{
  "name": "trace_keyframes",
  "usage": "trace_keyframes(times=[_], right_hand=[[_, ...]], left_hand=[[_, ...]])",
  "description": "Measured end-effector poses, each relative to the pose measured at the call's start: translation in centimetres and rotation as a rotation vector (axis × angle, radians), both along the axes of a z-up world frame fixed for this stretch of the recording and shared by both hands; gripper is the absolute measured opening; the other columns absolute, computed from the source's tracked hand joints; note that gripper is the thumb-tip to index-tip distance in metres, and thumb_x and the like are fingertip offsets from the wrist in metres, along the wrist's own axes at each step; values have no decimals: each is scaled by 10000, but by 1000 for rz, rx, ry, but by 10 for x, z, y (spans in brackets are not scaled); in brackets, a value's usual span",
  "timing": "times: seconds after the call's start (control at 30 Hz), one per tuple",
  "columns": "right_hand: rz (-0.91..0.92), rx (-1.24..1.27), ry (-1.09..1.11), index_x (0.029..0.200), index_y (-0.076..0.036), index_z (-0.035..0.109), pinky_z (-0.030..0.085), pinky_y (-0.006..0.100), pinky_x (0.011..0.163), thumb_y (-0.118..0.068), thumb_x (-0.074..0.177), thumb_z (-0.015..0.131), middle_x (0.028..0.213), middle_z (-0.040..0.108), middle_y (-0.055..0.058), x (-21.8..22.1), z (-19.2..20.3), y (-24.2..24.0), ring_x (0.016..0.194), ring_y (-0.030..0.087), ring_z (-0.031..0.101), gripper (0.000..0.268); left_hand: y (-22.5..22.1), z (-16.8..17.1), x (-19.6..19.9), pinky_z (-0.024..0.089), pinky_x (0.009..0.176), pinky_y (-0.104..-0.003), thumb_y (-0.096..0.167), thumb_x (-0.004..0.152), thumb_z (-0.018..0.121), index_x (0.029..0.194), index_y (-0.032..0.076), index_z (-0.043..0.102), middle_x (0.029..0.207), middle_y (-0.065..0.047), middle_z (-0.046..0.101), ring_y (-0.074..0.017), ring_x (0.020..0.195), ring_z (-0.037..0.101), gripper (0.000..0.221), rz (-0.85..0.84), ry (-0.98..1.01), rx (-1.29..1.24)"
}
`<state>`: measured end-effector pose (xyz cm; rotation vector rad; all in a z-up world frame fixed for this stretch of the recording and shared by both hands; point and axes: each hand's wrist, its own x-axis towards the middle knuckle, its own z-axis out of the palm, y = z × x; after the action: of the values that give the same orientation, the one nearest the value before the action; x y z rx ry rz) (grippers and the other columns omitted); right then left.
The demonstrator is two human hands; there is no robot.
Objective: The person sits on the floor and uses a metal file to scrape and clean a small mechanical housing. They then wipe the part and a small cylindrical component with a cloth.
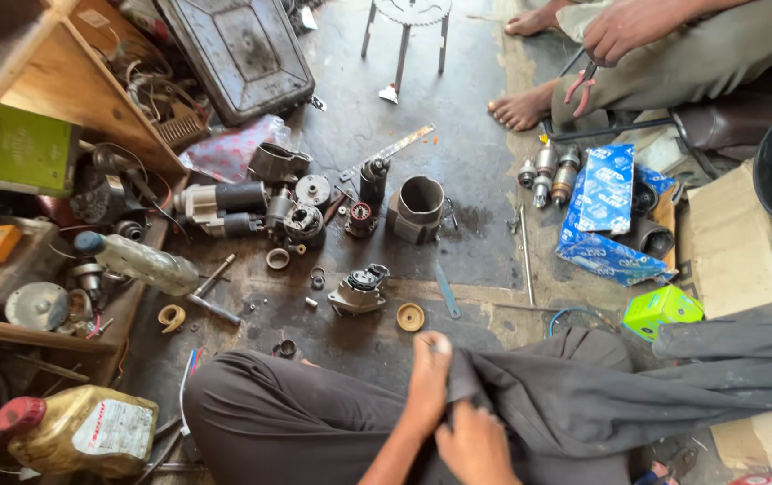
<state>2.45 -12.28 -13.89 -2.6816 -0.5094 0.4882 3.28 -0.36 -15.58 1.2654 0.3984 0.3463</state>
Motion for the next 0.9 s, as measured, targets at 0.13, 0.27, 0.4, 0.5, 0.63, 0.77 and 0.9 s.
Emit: trace_keyframes(times=[0.13,0.27,0.4,0.5,0.63,0.77,0.9], right_hand=[[-16,9,-55,1074,-35,666,533,583,829,-292,764,727,935,693,304,-5,-16,-10,883,490,673,407],[90,85,-118,1391,-37,579,504,618,814,-270,743,730,956,677,338,3,-11,-3,837,528,657,705],[7,-30,-95,971,-4,661,534,576,817,-254,769,694,905,697,298,-4,-5,-6,875,486,671,323],[53,-37,-35,1002,-8,679,536,577,804,-285,811,692,847,709,292,-5,4,-4,831,489,679,337],[46,26,-156,935,34,667,532,588,730,-241,760,712,780,682,310,-5,10,-2,749,500,665,329],[-7,57,-50,846,25,684,551,564,735,-239,814,683,794,699,286,-4,18,-2,759,490,672,266],[45,78,-138,1007,2,681,524,598,676,-238,777,699,770,685,301,-9,35,9,708,510,656,333]], left_hand=[[-4,0,-6,404,834,-259,388,1067,458,1247,135,523,975,-7,498,-98,893,446,317,-7,35,-120],[9,15,10,383,731,-267,457,1052,418,1253,153,602,918,-7,516,-105,808,435,409,60,127,-220],[-2,8,-4,360,969,-235,515,1142,308,1239,169,519,1118,3,525,-53,1085,468,417,43,-312,156],[5,8,5,374,651,-253,518,1053,339,1321,196,548,876,-45,555,-100,722,446,469,31,92,-359],[5,9,0,409,734,-233,518,1104,312,1355,147,555,923,-35,535,-77,788,457,509,15,28,-172],[-4,5,-1,441,786,-231,494,1091,301,1369,161,522,1123,43,536,-62,900,530,488,-19,-1,-139],[7,6,3,415,720,-260,466,1119,307,1371,130,553,1013,-49,580,-110,833,515,486,34,4,-148]])
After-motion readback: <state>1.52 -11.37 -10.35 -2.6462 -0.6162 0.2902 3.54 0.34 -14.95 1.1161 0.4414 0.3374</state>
